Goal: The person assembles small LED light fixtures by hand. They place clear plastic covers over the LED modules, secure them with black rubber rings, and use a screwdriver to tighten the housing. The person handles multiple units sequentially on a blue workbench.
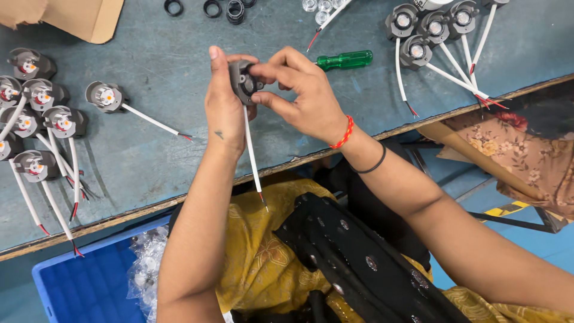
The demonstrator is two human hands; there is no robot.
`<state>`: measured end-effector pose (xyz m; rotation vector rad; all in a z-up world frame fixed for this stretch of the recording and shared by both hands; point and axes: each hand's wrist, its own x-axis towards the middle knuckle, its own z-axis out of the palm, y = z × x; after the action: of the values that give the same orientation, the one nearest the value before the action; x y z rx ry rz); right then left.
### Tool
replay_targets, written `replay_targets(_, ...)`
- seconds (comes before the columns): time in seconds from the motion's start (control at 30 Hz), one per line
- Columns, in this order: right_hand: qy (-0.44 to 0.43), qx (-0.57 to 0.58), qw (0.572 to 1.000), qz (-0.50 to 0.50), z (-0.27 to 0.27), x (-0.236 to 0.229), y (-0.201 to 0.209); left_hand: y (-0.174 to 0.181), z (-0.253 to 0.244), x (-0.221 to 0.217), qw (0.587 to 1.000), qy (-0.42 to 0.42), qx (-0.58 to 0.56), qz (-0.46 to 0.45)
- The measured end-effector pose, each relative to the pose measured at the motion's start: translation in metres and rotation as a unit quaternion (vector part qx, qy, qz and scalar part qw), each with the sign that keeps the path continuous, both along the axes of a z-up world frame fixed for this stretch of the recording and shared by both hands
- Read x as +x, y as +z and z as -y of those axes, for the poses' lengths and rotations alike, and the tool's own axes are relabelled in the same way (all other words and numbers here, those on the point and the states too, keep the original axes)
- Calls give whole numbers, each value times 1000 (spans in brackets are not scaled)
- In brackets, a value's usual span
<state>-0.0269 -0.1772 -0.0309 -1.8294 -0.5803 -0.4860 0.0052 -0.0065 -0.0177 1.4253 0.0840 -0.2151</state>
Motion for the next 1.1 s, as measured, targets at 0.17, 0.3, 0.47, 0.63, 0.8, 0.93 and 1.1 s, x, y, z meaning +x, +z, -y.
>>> replay_targets(0.17,-23,11,999,-34,-7,2,-1,-9,4,0,998,8,40,36)
replay_targets(0.3,-28,63,994,-84,-13,1,-12,-19,11,2,989,31,51,139)
replay_targets(0.47,-15,146,974,-172,-20,-1,-35,-27,14,-3,976,47,100,190)
replay_targets(0.63,15,230,951,-207,-28,5,-39,-26,9,4,958,22,156,238)
replay_targets(0.8,-107,-79,991,10,45,12,-26,-7,-23,17,996,33,-31,82)
replay_targets(0.93,-184,-311,931,51,77,8,-42,5,-45,21,980,36,-183,76)
replay_targets(1.1,-114,-248,957,-102,66,-1,-52,10,-43,13,973,48,-216,69)
